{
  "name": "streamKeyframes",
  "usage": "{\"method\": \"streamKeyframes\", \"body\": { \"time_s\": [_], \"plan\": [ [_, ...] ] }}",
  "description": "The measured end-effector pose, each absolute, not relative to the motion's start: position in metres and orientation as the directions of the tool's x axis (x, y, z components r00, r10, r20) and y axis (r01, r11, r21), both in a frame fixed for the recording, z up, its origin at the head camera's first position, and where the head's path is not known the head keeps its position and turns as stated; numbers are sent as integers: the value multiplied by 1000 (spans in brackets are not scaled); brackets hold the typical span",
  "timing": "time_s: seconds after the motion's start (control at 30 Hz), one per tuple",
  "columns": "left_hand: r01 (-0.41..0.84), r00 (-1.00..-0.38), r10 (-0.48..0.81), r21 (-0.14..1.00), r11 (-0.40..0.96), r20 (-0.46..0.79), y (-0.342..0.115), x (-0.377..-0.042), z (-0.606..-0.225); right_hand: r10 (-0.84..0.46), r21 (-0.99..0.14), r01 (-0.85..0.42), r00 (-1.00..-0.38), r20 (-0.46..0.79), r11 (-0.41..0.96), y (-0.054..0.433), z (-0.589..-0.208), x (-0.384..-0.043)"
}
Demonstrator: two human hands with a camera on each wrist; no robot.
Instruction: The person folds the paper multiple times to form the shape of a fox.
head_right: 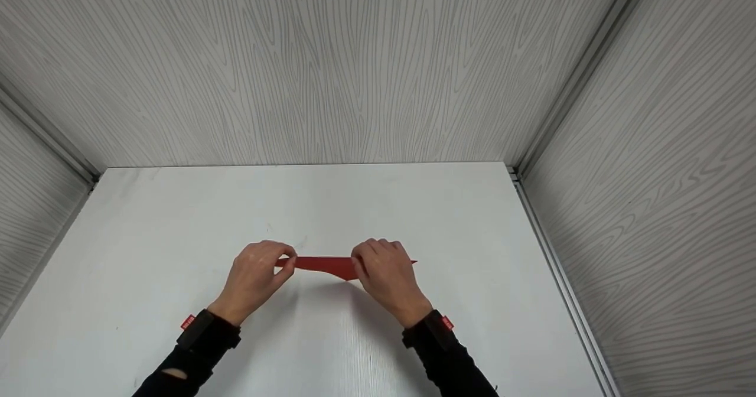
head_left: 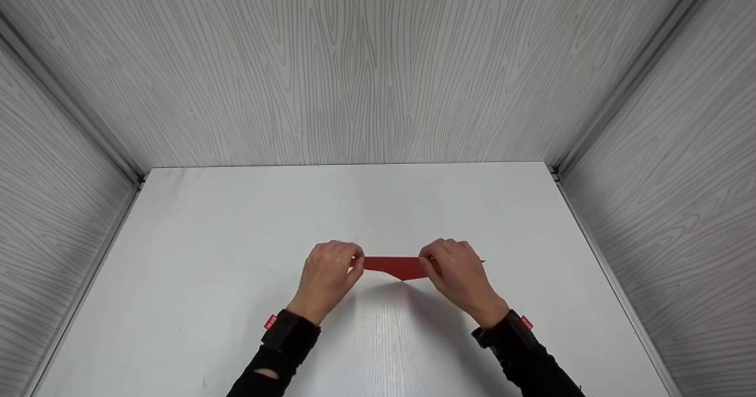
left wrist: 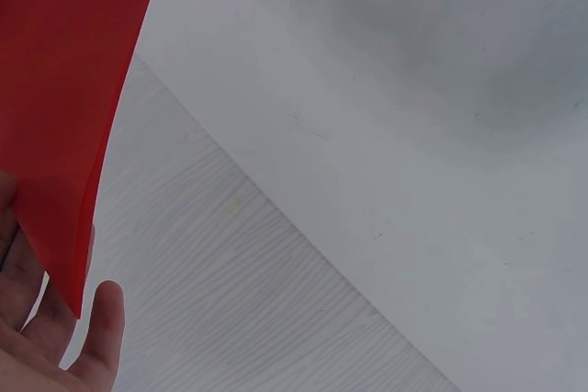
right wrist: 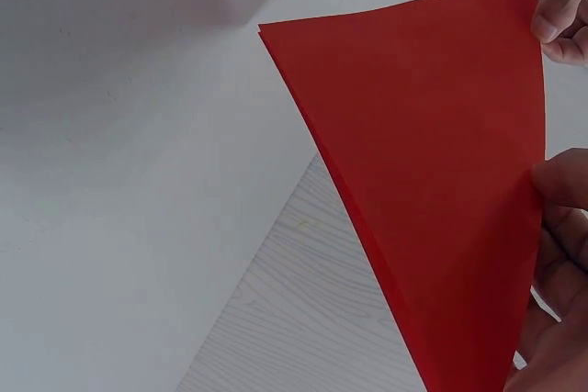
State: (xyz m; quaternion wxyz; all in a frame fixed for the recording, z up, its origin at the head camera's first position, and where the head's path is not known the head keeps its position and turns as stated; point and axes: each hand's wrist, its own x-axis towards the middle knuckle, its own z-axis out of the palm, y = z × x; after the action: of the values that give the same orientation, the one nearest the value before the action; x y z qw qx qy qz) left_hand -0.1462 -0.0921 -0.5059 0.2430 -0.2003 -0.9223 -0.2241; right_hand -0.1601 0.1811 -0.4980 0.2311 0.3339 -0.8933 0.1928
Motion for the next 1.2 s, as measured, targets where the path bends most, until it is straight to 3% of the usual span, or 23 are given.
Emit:
{"method": "streamKeyframes", "body": {
  "time_s": [0.63, 1.2],
  "plan": [
    [496, -767, 259, 286, 820, 586, -103, -150, -512, -491, -180, -675, -669, 557, 716, 184, -498, -165],
    [445, -801, 211, 320, 837, 561, -130, -151, -515, -478, -193, -659, -687, 548, 727, 197, -497, -168]
  ]
}}
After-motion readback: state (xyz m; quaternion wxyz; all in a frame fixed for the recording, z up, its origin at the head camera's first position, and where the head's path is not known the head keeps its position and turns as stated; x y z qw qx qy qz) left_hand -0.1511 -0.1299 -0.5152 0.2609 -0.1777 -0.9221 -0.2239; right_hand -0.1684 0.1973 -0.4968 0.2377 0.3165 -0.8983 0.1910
